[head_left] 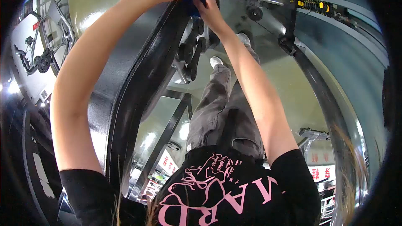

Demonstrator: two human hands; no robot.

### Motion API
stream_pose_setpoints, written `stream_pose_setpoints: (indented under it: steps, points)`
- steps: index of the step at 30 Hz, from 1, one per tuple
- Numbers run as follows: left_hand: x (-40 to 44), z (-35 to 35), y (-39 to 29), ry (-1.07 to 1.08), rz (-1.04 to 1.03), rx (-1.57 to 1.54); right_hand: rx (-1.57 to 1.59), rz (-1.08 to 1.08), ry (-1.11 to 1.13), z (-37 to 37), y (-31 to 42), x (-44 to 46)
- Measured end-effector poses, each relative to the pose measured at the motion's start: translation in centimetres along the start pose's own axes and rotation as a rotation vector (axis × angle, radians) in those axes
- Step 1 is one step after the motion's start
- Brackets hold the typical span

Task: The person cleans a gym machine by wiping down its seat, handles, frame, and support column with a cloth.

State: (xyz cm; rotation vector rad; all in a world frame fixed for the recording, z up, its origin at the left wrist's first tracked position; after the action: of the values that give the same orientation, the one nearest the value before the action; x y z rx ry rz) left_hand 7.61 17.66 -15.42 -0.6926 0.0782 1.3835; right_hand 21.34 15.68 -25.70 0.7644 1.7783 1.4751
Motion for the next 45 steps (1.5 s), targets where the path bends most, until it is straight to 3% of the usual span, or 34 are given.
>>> stream_pose_setpoints:
  steps: [4, 7, 10, 13, 14, 16, 18, 21, 24, 28, 29, 30, 33, 35, 39, 41, 43, 45]
  points:
    - [2.2, -1.7, 1.7, -0.012, 0.008, 0.043, 0.106, -0.168, 0.038, -1.1, -3.7, 1.4]
    - [3.6, -3.9, 1.4, 0.426, -0.679, 0.933, 0.313, -0.377, 0.068, -1.5, -4.7, 1.4]
    - [6.9, -5.4, 3.2, 0.500, -0.155, 0.584, 0.502, -0.453, 0.082, -2.2, -4.8, 1.3]
    - [8.9, -6.6, 3.0, 0.626, 0.256, 0.439, 0.919, -0.739, 0.058, -2.5, -3.2, 0.6]
    - [8.9, -7.1, 3.0, 0.656, 0.349, 0.408, 0.971, -0.731, 0.037, -3.3, -4.5, 0.6]
    - [9.8, -7.4, 3.7, 0.696, 0.491, 0.363, 0.757, -0.378, 0.156, -4.7, -8.5, 0.4]
    - [10.2, -8.2, 4.7, 0.725, 0.603, 0.321, 0.732, -0.357, 0.236, -5.6, -8.8, 0.8]
    - [9.7, -9.8, 6.7, 0.764, 0.778, 0.268, 0.982, -0.809, 0.317, -6.8, -8.9, 0.9]
    - [9.3, -11.5, 9.3, 0.801, 0.909, 0.244, 1.285, -0.830, 0.437, -9.7, -11.5, -0.5]
    - [8.7, -13.4, 11.9, 0.860, 1.018, 0.251, 1.171, -0.758, 0.383, -9.0, -8.5, -0.2]
    - [9.1, -14.1, 12.3, 0.901, 0.989, 0.264, 1.179, -0.748, 0.378, -9.2, -8.8, -0.1]
    - [9.4, -14.4, 12.2, 0.941, 0.959, 0.276, 1.250, -0.876, 0.358, -8.8, -8.6, -0.1]
    - [9.8, -10.5, 5.6, 0.921, 0.728, 0.351, 1.367, -0.870, 0.323, -9.4, -12.0, -1.2]
    - [10.1, -15.0, 8.6, 1.015, 0.708, 0.321, 1.302, -0.852, 0.340, -7.1, -9.9, -1.7]
    - [11.0, -12.8, 1.7, 0.877, 0.748, 0.270, 1.092, -0.975, 0.236, -2.2, -6.3, -3.1]
    - [11.6, -10.8, -3.3, 0.837, 0.835, 0.260, 1.147, -0.866, 0.238, -0.2, -6.4, -4.6]
    - [12.5, -10.5, -7.2, 1.005, 0.898, 0.266, 0.999, -0.964, 0.240, 2.7, -5.4, -6.3]
    - [12.8, -12.3, -9.7, 0.937, 0.712, 0.314, 0.749, -0.917, 0.168, 5.9, -3.9, -8.2]
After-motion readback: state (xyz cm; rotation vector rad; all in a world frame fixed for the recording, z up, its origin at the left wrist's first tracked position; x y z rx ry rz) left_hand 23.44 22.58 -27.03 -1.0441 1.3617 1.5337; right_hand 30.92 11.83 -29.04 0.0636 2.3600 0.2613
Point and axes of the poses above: each hand's wrist, its own x-axis towards the middle knuckle, its own z-axis out of the back of the hand, y = z × x, the point moved 3 cm from there along x, towards the middle knuckle, and after that the axes turned 4 degrees about -y, right-handed, at the moved point
